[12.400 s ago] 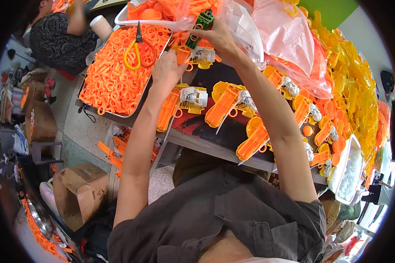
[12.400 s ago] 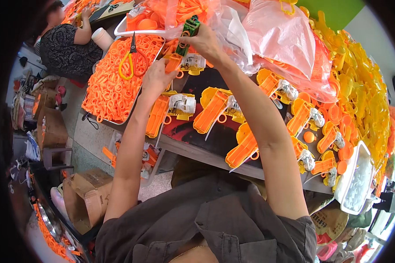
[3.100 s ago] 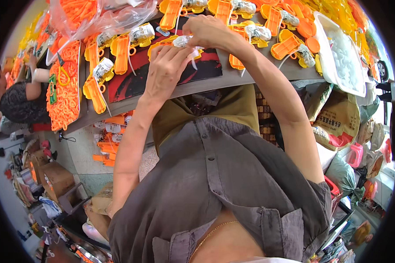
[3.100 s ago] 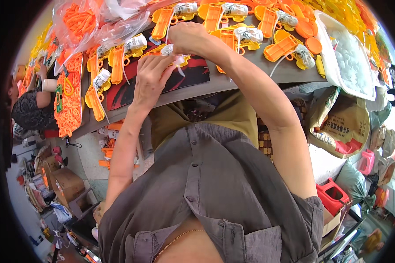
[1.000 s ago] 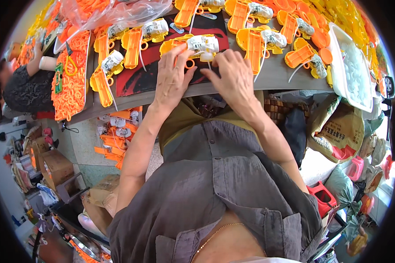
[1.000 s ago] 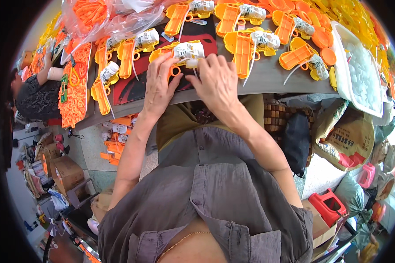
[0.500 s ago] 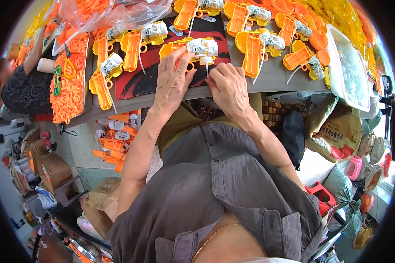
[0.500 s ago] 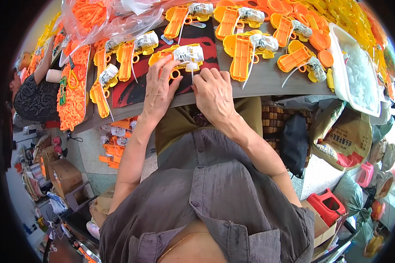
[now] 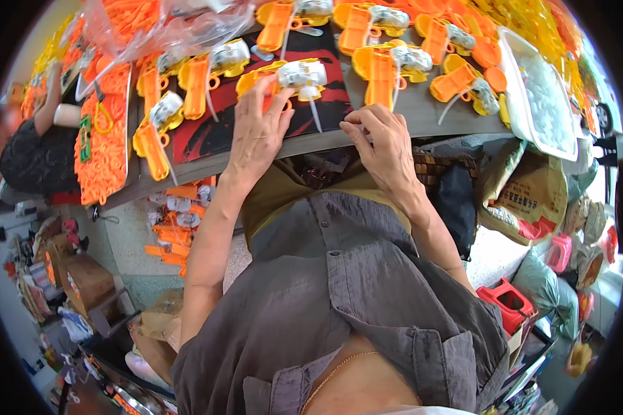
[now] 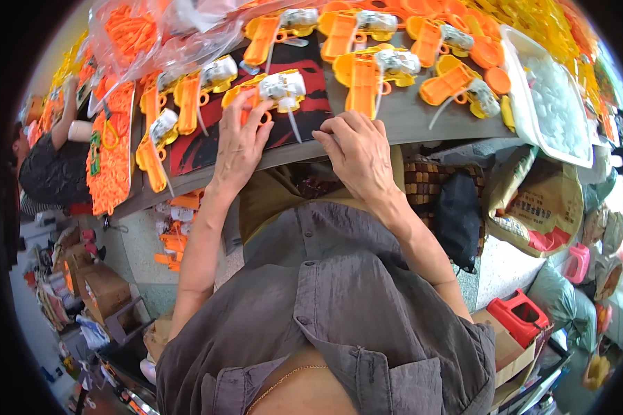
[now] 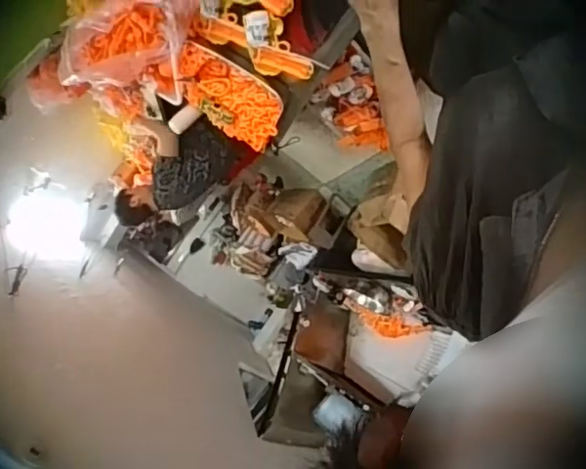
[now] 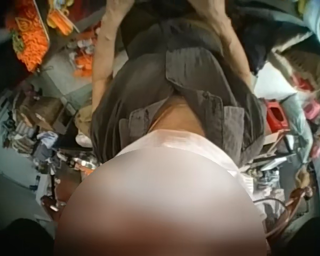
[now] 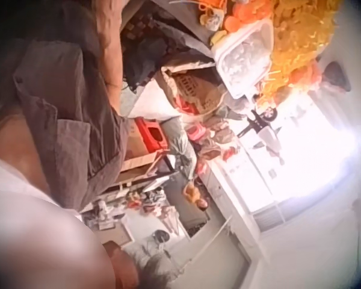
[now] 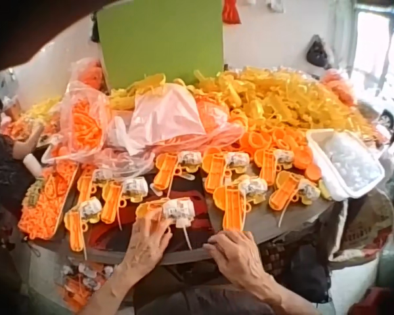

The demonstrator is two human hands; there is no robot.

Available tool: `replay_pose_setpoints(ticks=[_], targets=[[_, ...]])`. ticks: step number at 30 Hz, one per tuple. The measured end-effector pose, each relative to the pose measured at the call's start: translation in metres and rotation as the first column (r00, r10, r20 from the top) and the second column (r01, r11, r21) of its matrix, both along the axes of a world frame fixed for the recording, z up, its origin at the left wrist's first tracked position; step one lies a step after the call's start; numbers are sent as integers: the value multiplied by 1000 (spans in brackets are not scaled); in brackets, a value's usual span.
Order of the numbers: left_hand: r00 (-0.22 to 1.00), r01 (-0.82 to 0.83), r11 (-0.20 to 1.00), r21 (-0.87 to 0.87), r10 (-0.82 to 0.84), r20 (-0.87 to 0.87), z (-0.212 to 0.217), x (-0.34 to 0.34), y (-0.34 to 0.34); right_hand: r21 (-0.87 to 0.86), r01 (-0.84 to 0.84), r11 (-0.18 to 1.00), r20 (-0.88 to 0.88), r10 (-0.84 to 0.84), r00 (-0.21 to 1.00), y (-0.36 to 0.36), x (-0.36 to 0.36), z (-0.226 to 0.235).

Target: Manually assembling plastic toy components into finished toy guns on a factory workbench.

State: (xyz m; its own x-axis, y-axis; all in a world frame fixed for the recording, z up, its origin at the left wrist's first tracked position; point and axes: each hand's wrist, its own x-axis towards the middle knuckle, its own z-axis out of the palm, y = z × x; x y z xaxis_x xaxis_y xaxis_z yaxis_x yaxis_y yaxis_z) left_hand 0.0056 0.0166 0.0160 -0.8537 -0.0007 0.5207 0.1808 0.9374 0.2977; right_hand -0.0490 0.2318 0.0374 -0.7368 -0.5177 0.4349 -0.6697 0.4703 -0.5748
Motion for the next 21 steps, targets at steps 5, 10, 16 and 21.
replay_pose_setpoints(ticks=[5,10,16,21], targets=[[993,10,990,-144,8,121,-7,-4,-5,-65,-119,991,136,127,982,49,-24,5],[988,-28,985,-172,53,144,5,21,6,-16,242,970,205,-233,950,151,-65,67],[978,29,997,-66,-15,210,-3,20,15,131,728,673,-128,-716,686,335,-179,64],[977,17,997,-75,-1,213,-4,10,45,518,684,514,-56,-778,626,367,-218,41]])
